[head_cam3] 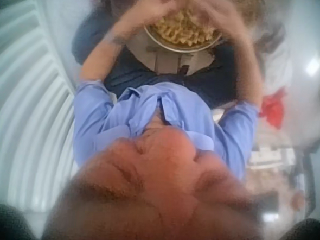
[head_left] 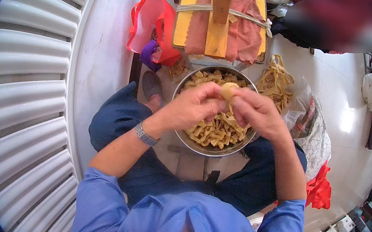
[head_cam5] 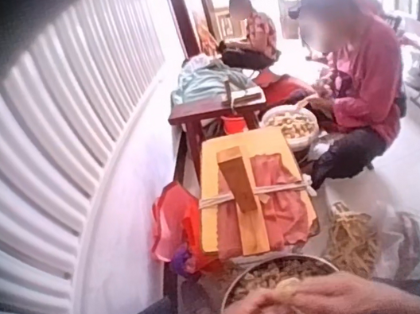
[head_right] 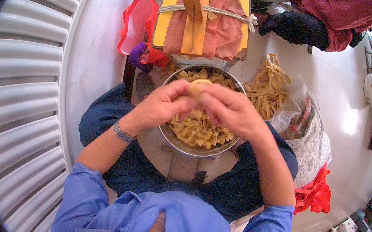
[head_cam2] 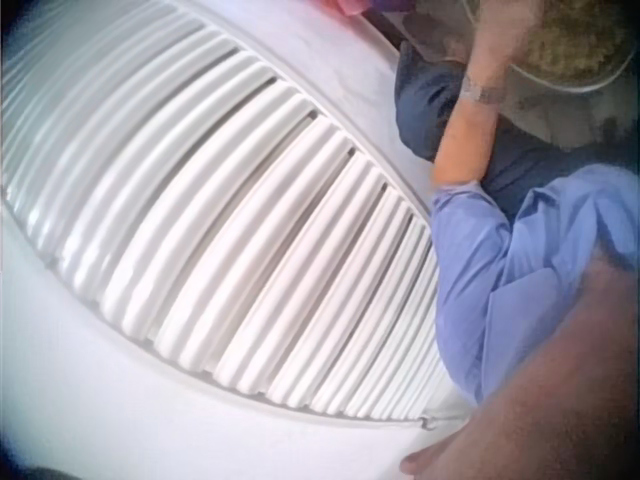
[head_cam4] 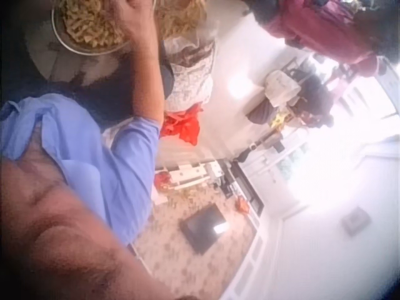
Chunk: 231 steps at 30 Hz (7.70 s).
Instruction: The person picks up strips of dough by hand, twists and loops them into intricate knot-like shapes, and places the completed pieces into a metal bowl.
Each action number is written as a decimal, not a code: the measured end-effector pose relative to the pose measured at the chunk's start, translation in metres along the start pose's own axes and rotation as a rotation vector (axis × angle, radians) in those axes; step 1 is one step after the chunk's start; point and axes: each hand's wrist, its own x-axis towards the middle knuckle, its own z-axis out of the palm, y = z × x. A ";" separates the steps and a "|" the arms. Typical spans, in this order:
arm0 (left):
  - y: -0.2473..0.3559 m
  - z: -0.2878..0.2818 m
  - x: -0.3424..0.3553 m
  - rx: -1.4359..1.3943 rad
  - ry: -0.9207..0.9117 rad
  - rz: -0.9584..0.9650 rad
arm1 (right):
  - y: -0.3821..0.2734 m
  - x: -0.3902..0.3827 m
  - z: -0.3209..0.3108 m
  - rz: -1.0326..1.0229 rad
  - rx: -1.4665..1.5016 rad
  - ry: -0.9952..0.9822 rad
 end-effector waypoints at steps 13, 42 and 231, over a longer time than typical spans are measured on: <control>-0.008 0.003 0.012 -0.261 0.068 -0.025 | 0.015 0.011 0.013 -0.019 -0.112 0.299; -0.004 -0.013 0.004 0.541 0.070 0.473 | 0.039 0.018 0.014 -0.176 -0.383 0.351; -0.115 -0.248 0.030 0.685 0.859 -0.444 | 0.038 -0.006 -0.044 0.007 -1.214 0.041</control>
